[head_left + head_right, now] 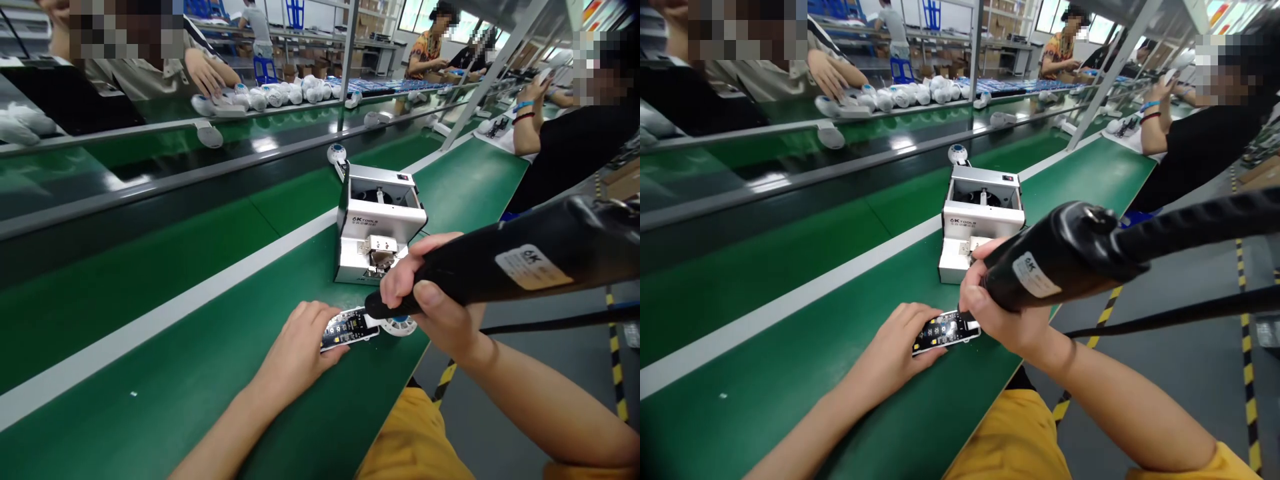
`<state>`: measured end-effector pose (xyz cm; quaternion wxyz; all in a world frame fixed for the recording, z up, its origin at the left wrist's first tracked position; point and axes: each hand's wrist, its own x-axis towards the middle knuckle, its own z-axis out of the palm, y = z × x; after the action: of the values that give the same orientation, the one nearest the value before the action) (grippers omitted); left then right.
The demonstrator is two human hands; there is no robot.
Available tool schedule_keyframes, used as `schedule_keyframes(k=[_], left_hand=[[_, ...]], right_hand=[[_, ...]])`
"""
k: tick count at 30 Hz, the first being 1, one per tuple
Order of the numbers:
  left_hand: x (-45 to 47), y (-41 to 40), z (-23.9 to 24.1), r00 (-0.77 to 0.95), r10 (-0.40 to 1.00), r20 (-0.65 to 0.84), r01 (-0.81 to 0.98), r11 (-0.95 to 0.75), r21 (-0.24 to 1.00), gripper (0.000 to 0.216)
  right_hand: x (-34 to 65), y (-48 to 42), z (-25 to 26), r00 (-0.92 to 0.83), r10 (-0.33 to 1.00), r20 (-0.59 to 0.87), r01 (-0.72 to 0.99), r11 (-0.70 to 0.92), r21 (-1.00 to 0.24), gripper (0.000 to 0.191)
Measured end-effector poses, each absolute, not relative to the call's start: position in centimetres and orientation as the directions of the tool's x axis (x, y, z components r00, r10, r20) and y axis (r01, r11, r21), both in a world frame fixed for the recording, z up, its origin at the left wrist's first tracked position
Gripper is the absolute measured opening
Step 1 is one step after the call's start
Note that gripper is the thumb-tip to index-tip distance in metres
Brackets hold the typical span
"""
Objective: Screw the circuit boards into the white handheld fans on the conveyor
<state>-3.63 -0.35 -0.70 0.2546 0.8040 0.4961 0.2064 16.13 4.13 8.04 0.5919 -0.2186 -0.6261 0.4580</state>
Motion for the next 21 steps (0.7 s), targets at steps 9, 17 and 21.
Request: schedule_keyframes(k=[9,17,21], left_hand=[[-3.4,-0.2,-0.5,0.419,0.904,0.083,0.674,-0.372,0.638,0.047],[-3.4,-0.3,-1.1,0.425,0.897,0.12,0.662,-0.398,0.635,0.045],[-3.5,-0.4,-1.1,0.424,0.897,0.122,0.66,-0.399,0.636,0.044]], right_hand=[[15.4,4.4,7.8,-0.21,0.829,0.518,-0.276,0.459,-0.845,0.023],[15.1,5.5,6.7,-0.198,0.84,0.505,-0.185,0.474,-0.861,0.028],[15.2,5.7,6.1,-0.268,0.824,0.5,-0.172,0.47,-0.866,0.032]])
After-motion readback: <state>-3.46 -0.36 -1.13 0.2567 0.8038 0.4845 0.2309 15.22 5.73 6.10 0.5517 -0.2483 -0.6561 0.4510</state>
